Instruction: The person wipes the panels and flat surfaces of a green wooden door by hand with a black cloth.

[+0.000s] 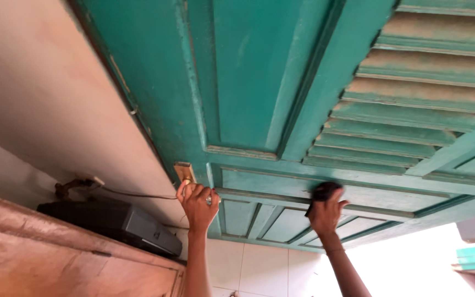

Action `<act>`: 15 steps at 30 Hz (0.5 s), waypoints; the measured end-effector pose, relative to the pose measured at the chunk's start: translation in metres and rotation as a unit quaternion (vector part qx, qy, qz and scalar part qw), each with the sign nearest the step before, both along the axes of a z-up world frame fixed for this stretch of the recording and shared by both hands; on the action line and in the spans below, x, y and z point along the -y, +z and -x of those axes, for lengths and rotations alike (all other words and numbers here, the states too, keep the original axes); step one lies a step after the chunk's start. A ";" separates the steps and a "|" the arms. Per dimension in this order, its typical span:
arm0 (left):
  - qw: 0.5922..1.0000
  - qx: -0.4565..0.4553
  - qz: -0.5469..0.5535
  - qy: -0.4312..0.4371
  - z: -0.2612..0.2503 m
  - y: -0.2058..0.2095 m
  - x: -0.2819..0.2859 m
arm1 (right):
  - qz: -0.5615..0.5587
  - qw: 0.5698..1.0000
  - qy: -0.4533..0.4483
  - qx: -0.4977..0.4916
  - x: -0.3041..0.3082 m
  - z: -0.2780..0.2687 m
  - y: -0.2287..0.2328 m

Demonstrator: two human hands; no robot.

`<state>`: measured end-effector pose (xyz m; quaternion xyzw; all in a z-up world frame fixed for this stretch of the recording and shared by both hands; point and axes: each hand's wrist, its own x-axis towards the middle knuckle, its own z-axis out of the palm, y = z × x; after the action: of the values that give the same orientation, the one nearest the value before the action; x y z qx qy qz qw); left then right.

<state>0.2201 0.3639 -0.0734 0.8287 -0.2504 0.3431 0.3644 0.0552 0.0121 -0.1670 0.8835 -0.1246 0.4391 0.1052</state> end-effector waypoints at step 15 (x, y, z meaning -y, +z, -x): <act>1.000 0.014 -0.011 0.020 -0.001 -0.002 0.001 | -0.092 0.971 0.196 -0.102 -0.069 -0.056 -0.075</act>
<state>0.2214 0.3628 -0.0756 0.8324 -0.2428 0.3590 0.3453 0.1113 0.0812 -0.2420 0.9368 0.0226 0.3453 -0.0520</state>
